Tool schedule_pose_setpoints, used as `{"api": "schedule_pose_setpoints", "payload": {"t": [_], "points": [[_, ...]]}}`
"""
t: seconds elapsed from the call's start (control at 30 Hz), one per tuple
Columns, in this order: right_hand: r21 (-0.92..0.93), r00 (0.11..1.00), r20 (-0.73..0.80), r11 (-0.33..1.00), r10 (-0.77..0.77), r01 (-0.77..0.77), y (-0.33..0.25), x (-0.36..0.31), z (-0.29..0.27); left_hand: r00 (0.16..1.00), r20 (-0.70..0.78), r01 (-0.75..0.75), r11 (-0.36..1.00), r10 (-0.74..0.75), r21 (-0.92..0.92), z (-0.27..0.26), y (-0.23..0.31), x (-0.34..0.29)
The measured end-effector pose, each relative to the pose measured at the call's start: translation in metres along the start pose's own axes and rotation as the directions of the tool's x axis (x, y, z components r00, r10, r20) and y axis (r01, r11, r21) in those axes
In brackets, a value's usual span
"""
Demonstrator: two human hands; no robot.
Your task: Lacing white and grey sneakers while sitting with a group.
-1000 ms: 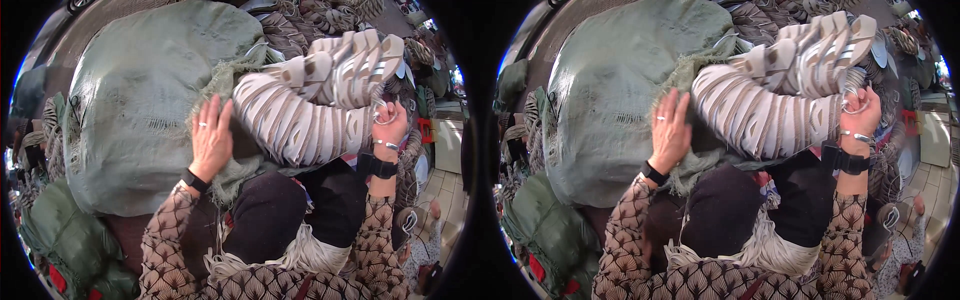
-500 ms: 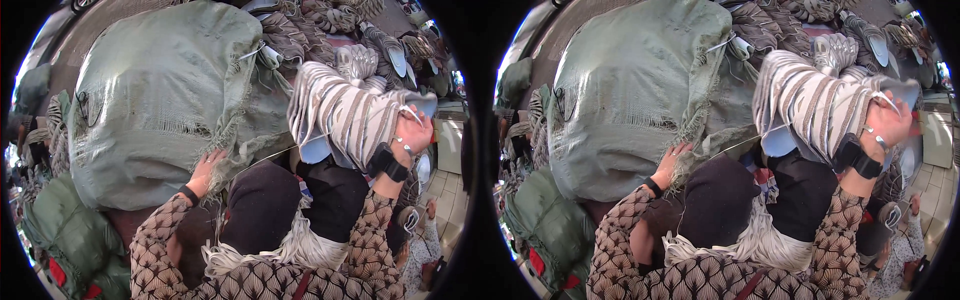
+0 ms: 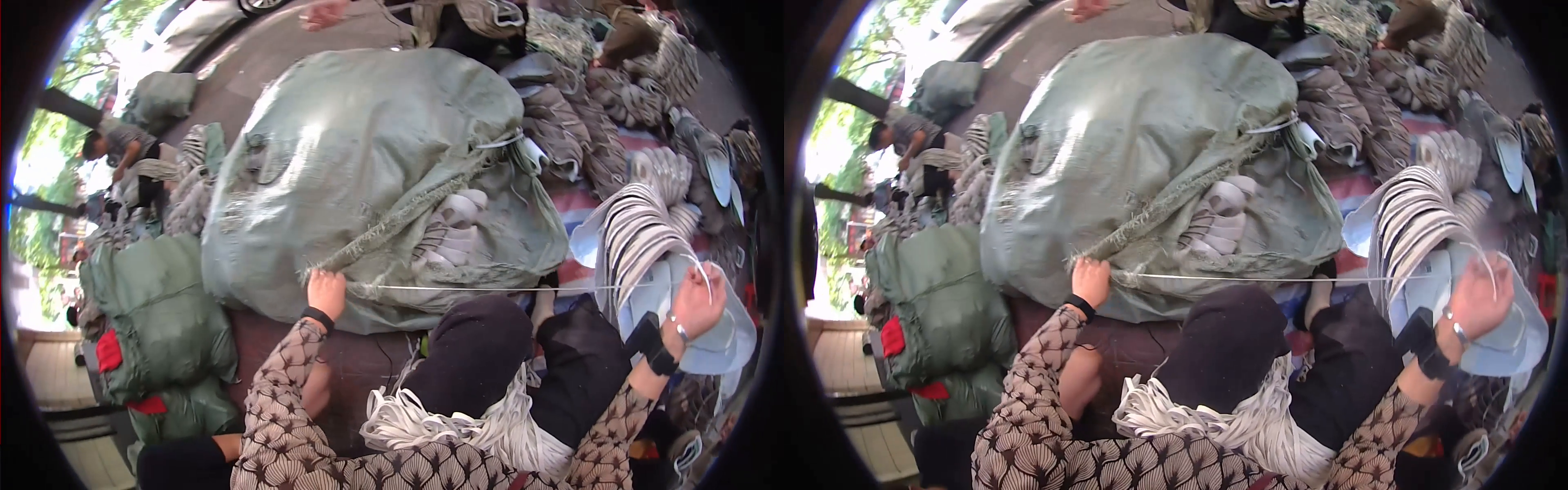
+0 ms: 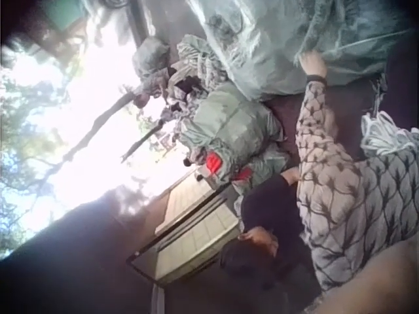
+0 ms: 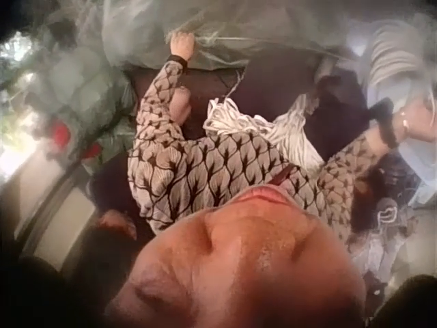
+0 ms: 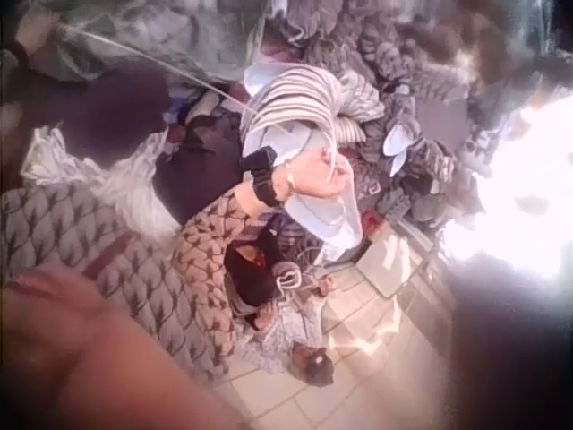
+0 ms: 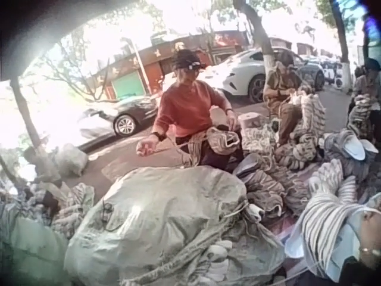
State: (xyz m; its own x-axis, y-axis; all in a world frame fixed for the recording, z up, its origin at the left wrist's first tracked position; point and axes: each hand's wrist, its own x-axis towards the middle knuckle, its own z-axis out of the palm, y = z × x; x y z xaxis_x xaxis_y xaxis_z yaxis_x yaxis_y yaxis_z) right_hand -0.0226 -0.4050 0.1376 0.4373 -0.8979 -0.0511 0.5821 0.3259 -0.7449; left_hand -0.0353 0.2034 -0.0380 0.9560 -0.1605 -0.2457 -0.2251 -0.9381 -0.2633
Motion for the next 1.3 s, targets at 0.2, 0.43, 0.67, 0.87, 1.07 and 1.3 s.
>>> {"api": "schedule_pose_setpoints", "payload": {"t": [0.2, 0.43, 0.67, 0.87, 1.07, 1.3], "points": [[0.206, 0.928, 0.369, 0.969, 0.053, -0.138, 0.011, 0.018, -0.018, 0.991, -0.081, -0.106, 0.993, 0.11, 0.05, -0.047, -0.02, 0.007], [-0.368, 0.63, -0.027, 0.578, 0.776, -0.728, 0.135, 0.094, -0.126, 0.941, 0.0, -0.323, 0.9, 0.338, -0.292, -0.035, 0.046, -0.028], [-0.44, 0.708, -0.294, 0.567, 0.642, -0.696, 0.13, 0.088, -0.177, 0.982, -0.17, -0.174, 0.707, 0.077, -0.685, -0.023, 0.0, -0.005], [-0.161, 0.644, -0.115, 0.626, 0.756, -0.763, 0.11, 0.039, -0.029, 0.701, 0.381, 0.058, -0.485, -0.602, -0.873, 0.056, -0.206, -0.003], [0.069, 0.69, 0.104, 0.687, 0.716, -0.723, 0.055, 0.017, 0.077, 0.739, 0.67, 0.36, -0.801, -0.067, -0.478, 0.059, -0.144, 0.003], [0.42, 0.751, 0.385, 0.623, 0.536, -0.66, 0.016, -0.023, 0.093, 0.544, 0.605, 0.098, -0.672, -0.582, -0.734, 0.007, -0.181, -0.076]]}}
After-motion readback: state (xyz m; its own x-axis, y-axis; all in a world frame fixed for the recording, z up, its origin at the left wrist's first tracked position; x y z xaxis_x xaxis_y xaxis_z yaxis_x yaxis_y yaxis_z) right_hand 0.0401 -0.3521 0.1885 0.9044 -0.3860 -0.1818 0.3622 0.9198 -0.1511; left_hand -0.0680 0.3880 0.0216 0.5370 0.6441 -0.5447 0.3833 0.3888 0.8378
